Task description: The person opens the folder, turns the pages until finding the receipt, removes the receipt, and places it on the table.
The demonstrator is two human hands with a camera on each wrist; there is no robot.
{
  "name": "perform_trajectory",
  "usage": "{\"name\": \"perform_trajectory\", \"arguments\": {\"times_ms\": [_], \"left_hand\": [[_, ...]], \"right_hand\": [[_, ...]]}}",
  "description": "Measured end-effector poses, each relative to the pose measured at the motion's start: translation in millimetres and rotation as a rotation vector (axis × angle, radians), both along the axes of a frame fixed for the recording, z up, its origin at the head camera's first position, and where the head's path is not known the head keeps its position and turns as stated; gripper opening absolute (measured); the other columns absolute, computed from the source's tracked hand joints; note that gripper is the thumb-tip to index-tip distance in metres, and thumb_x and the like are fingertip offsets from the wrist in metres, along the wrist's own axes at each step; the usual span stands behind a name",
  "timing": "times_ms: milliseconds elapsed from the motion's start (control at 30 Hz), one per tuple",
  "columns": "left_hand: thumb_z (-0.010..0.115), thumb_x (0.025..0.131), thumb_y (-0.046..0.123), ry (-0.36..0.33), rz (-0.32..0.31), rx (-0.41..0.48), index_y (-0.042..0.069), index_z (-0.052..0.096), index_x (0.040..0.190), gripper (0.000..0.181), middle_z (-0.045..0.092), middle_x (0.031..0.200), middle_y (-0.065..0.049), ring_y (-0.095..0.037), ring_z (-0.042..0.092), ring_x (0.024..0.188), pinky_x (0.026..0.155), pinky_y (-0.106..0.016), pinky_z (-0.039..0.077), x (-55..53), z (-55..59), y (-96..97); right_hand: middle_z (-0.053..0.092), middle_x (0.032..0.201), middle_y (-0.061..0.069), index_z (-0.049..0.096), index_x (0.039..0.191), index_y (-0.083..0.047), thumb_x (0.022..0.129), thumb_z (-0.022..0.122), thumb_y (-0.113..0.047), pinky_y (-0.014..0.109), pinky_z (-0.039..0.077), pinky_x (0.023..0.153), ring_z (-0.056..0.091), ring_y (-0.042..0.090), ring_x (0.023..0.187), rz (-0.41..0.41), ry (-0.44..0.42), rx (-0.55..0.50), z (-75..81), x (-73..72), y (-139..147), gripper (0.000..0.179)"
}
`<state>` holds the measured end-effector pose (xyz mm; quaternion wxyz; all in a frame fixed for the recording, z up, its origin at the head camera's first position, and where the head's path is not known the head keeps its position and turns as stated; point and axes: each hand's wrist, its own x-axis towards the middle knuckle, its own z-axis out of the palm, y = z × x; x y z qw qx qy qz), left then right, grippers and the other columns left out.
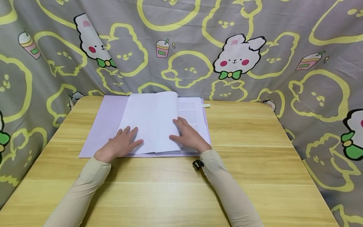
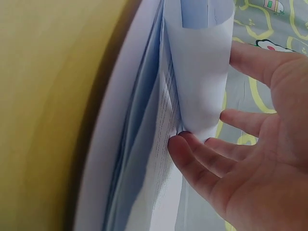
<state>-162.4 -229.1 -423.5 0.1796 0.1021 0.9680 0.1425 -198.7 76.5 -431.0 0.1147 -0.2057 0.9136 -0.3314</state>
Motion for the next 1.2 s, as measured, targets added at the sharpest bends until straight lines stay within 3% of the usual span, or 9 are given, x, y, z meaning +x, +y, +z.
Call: {"name": "perform_trajectory", "arguments": {"times_ms": [1200], "left_hand": [[0.036, 0.102, 0.069, 0.022, 0.000, -0.008, 0.006, 0.022, 0.163, 0.089, 0.015, 0.164, -0.035, -0.065, 0.014, 0.145, 0.098, -0.088, 0.021, 0.7, -1.4, 1.9]], "right_hand": [[0.025, 0.168, 0.014, 0.045, 0.154, -0.006, 0.089, 0.079, -0.041, 0.043, 0.029, 0.122, 0.028, 0.032, 0.154, 0.077, 0.081, 0.058, -3.7, 10.5, -20.9, 0.081]]}}
